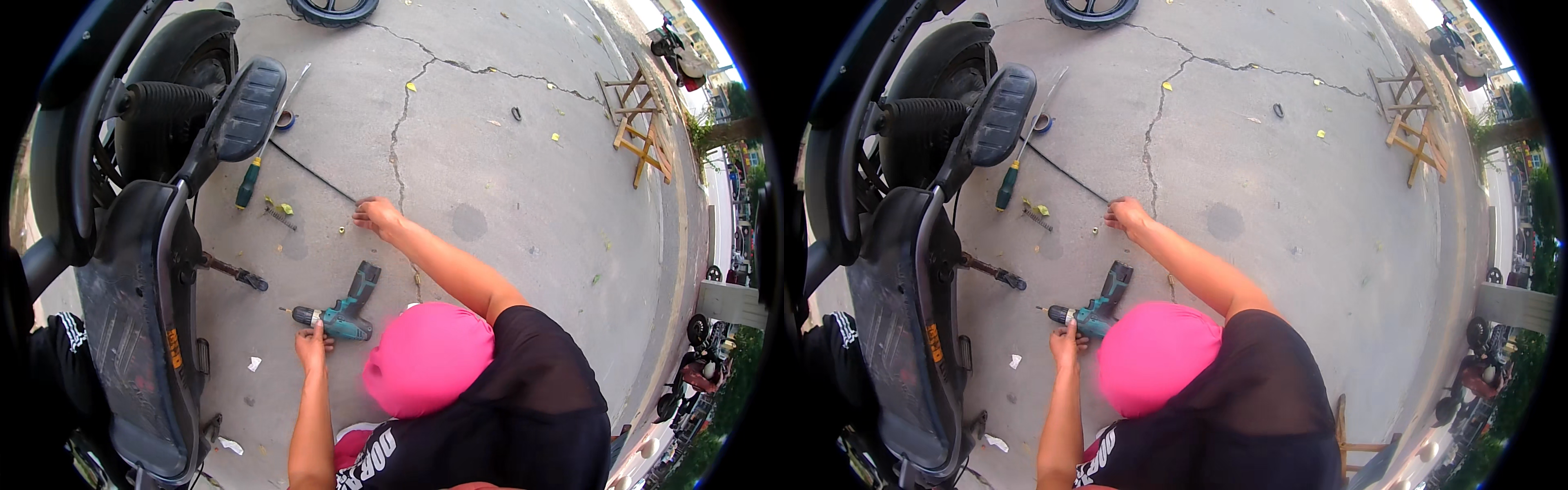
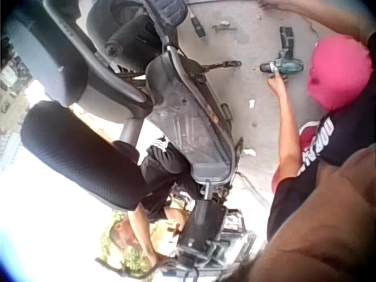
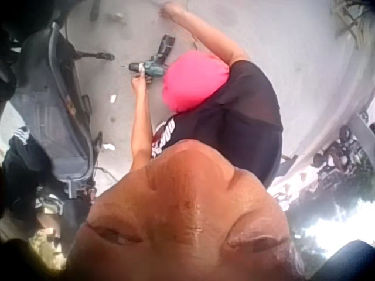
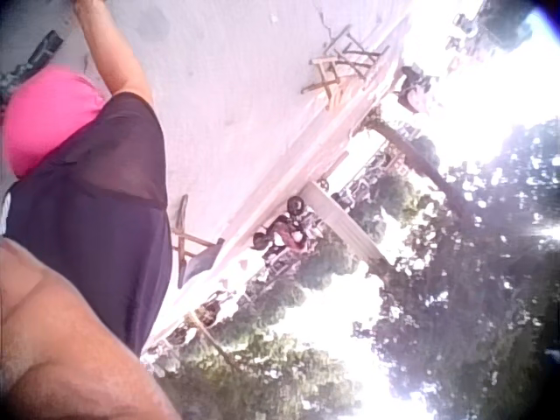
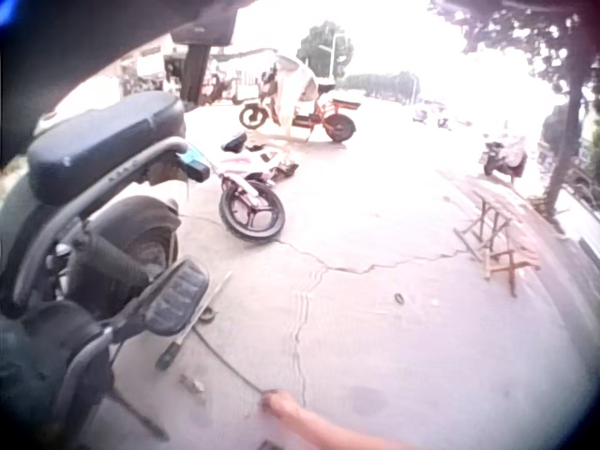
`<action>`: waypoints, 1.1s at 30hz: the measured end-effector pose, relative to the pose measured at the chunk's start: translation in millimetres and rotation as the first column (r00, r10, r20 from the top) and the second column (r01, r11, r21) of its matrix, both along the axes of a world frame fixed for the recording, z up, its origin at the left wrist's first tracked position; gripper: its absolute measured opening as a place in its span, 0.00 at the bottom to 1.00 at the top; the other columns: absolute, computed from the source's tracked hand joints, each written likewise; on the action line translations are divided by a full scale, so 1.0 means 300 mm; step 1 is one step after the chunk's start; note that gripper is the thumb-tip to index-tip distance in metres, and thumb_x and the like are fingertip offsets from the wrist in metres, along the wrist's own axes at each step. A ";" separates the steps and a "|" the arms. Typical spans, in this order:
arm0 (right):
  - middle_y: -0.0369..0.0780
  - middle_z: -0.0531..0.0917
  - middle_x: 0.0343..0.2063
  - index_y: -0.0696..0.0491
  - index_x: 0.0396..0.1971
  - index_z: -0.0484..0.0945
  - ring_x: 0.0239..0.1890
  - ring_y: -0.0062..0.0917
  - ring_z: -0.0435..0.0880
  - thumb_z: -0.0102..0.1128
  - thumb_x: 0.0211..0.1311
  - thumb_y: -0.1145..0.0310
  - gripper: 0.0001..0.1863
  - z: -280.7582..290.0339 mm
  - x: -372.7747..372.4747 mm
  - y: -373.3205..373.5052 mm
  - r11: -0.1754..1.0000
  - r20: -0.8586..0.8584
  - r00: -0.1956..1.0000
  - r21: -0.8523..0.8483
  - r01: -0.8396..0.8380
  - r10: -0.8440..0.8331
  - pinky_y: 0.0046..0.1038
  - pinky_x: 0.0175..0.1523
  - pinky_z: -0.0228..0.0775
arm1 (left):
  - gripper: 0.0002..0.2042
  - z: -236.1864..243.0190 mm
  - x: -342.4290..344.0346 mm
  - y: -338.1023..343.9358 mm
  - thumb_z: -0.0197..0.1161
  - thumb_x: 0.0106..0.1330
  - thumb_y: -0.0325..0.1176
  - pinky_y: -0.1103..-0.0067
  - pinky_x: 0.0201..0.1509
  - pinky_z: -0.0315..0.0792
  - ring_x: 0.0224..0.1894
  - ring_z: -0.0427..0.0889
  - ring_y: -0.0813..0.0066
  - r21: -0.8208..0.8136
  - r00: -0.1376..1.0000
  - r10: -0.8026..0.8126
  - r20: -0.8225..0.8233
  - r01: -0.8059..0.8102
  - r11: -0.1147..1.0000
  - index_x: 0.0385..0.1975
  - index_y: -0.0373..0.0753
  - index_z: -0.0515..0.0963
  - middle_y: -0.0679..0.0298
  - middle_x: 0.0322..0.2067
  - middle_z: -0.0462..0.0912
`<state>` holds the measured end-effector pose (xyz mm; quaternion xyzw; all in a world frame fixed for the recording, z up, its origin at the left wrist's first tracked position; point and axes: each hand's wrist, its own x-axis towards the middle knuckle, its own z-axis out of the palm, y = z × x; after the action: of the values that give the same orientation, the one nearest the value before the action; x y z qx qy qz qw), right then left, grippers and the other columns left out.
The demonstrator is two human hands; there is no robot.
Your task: The person uses a cordless drill to remove and install screws on the body panels of a scooter. They work on the front and side panels, handling screws and the drill throughout the process.
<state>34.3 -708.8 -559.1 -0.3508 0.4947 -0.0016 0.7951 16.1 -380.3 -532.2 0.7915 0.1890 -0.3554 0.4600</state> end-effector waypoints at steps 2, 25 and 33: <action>0.49 0.73 0.44 0.69 0.49 0.66 0.42 0.33 0.78 0.45 0.62 0.78 0.17 -0.007 0.015 -0.063 0.991 -0.001 0.991 0.026 0.131 -0.131 0.28 0.43 0.79 | 0.19 0.039 -0.017 -0.036 0.66 0.60 0.39 0.79 0.18 0.74 0.21 0.81 0.70 -0.008 0.981 0.087 -0.172 -0.090 0.996 0.40 0.30 0.69 0.58 0.27 0.77; 0.46 0.80 0.22 0.65 0.31 0.76 0.29 0.37 0.80 0.65 0.52 0.51 0.26 0.035 -1.282 0.148 0.861 -0.824 0.558 -0.210 -0.464 0.099 0.36 0.37 0.71 | 0.30 0.100 -0.098 -0.116 0.68 0.55 0.39 0.63 0.38 0.81 0.43 0.78 0.61 -0.167 0.887 0.193 -0.420 -0.284 0.944 0.53 0.35 0.62 0.55 0.46 0.72; 0.39 0.72 0.13 0.60 0.15 0.74 0.13 0.23 0.69 0.71 0.47 0.47 0.28 0.036 -1.264 0.185 0.955 -0.756 0.645 -0.102 -0.279 0.108 0.29 0.16 0.57 | 0.28 0.150 0.005 -0.037 0.67 0.52 0.47 0.77 0.23 0.71 0.31 0.77 0.75 -0.177 0.907 0.059 -0.418 -0.145 0.973 0.48 0.39 0.68 0.66 0.34 0.75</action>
<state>-344.8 -653.3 -548.3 -0.4535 0.7315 0.1748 0.4781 17.7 -391.4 -487.3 0.6369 0.2851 -0.5062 0.5068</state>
